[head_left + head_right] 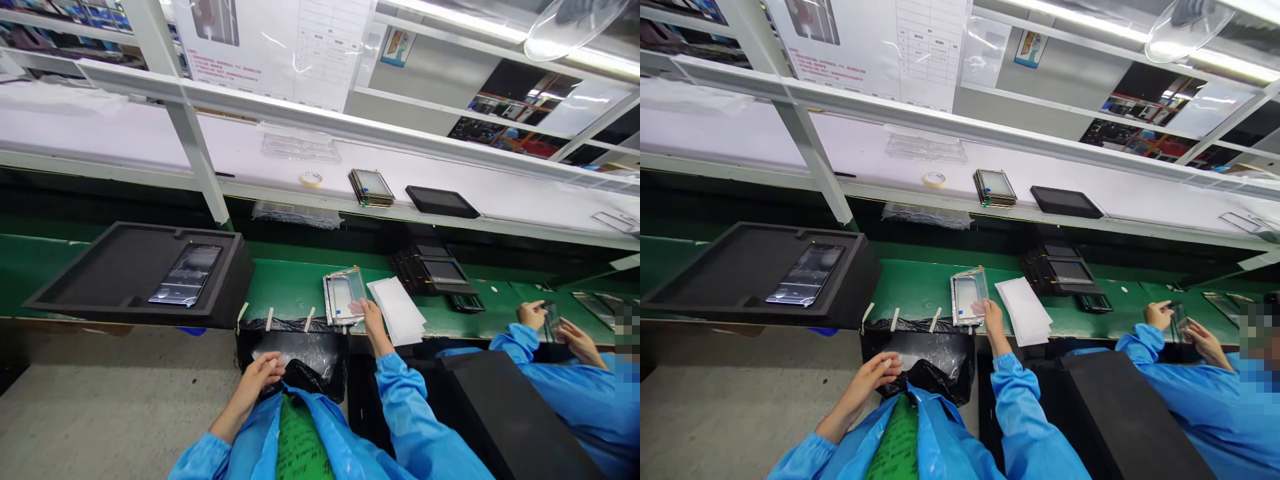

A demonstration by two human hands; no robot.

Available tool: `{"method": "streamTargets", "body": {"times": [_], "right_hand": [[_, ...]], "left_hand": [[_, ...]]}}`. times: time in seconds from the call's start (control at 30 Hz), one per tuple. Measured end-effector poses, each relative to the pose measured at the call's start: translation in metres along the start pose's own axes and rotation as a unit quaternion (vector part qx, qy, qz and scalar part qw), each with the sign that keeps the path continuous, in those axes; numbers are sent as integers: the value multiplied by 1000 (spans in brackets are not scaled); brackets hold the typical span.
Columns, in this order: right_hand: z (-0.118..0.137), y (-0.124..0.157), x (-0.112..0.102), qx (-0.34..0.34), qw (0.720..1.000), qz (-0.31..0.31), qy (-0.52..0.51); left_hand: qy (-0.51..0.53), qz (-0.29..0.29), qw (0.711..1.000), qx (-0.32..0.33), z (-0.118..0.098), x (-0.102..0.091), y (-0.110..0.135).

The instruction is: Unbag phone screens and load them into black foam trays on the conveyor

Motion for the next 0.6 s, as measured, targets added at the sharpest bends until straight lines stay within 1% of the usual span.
{"method": "streamTargets", "body": {"times": [0.07, 0.1, 0.13, 0.17, 0.2, 0.23, 0.27, 0.3, 0.33, 0.37, 0.4, 0.43, 0.47, 0.5, 0.53, 0.6], "right_hand": [[-6, 34, 26, -1, 988, 61, -139], [-7, 53, 43, 1, 980, 96, -177], [-7, 74, 62, 2, 973, 130, -191], [-4, 95, 78, -2, 969, 160, -187], [1, 115, 90, -18, 970, 175, -165], [10, 132, 96, -51, 976, 171, -126], [25, 148, 97, -107, 980, 152, -72], [43, 165, 96, -180, 975, 131, -7], [62, 183, 98, -262, 956, 119, 62], [77, 201, 104, -339, 924, 126, 128], [88, 218, 113, -400, 884, 152, 188], [92, 231, 124, -440, 845, 188, 238], [94, 241, 133, -462, 813, 223, 277], [93, 247, 141, -469, 789, 251, 306], [92, 250, 148, -468, 774, 274, 326], [91, 255, 159, -465, 755, 307, 346]], "left_hand": [[80, 29, 996, -11, -4, 27, -15], [124, 46, 991, -14, -7, 41, -23], [166, 58, 984, -13, -12, 54, -29], [203, 63, 977, -12, -16, 63, -35], [237, 64, 969, -9, -20, 68, -40], [265, 64, 962, -8, -24, 71, -42], [289, 62, 955, -8, -28, 70, -44], [307, 65, 949, -10, -31, 68, -43], [320, 76, 944, -13, -34, 66, -40], [326, 91, 941, -17, -38, 63, -37], [328, 104, 939, -22, -41, 60, -32], [329, 114, 937, -31, -42, 58, -27], [330, 122, 935, -43, -43, 56, -23], [331, 129, 933, -55, -43, 55, -18], [334, 136, 930, -65, -42, 55, -14], [340, 145, 926, -79, -40, 55, -7]]}}
Point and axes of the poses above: each hand's wrist, its own y-axis away from the middle knuckle, its own x-axis out of the palm, z = x × y, the point moved 10 cm from there along -y, towards the middle knuckle, and after that the axes turned 10 degrees about x, right-handed, at the moved point
